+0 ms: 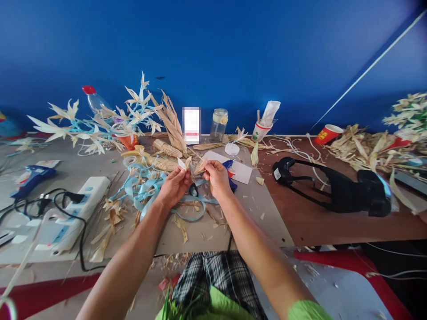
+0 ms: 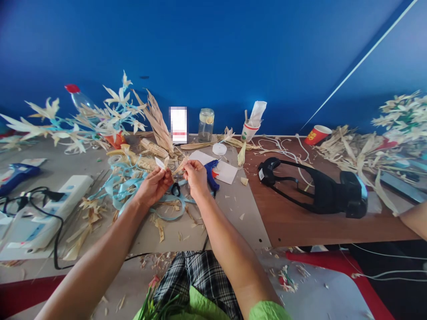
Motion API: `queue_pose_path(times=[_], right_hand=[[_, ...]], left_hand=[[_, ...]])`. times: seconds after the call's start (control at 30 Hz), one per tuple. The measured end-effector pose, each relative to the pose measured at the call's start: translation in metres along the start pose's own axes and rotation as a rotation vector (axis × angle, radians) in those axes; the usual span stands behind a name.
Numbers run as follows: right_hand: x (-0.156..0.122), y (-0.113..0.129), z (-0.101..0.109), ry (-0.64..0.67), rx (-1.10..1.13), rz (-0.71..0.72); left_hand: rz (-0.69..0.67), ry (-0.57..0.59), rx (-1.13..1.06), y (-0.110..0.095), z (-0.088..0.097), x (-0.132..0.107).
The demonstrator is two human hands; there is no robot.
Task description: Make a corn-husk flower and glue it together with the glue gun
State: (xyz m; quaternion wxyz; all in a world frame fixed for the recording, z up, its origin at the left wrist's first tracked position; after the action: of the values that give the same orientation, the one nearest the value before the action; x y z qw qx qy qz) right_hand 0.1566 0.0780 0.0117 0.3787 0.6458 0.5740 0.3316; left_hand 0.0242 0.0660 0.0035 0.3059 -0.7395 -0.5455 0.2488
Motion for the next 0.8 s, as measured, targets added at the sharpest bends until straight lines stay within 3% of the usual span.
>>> queue_pose_path(times=[0.23, 0.8], right_hand=[[0.0, 0.001, -0.001, 0.006, 0.026, 0.015], [-0.002, -0.004, -0.003, -0.019, -0.027, -0.023]], left_hand=[[0.01, 0.072, 0.02, 0.003, -0.004, 0.001], [0.032, 0.005, 0.065, 0.012, 0.007, 0.006]])
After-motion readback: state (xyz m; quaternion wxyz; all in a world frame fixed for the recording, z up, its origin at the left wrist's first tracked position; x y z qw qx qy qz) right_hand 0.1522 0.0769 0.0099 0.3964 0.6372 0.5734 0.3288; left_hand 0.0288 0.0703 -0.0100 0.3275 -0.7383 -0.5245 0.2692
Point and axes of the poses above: each hand's wrist, its own x-axis towards the middle knuckle, its own z-axis out of the back of the hand, y = z × x, the point moved 6 cm from there along x, towards the middle knuckle, and after that the axes turned 5 degrees about y, right-handed, at the moved point
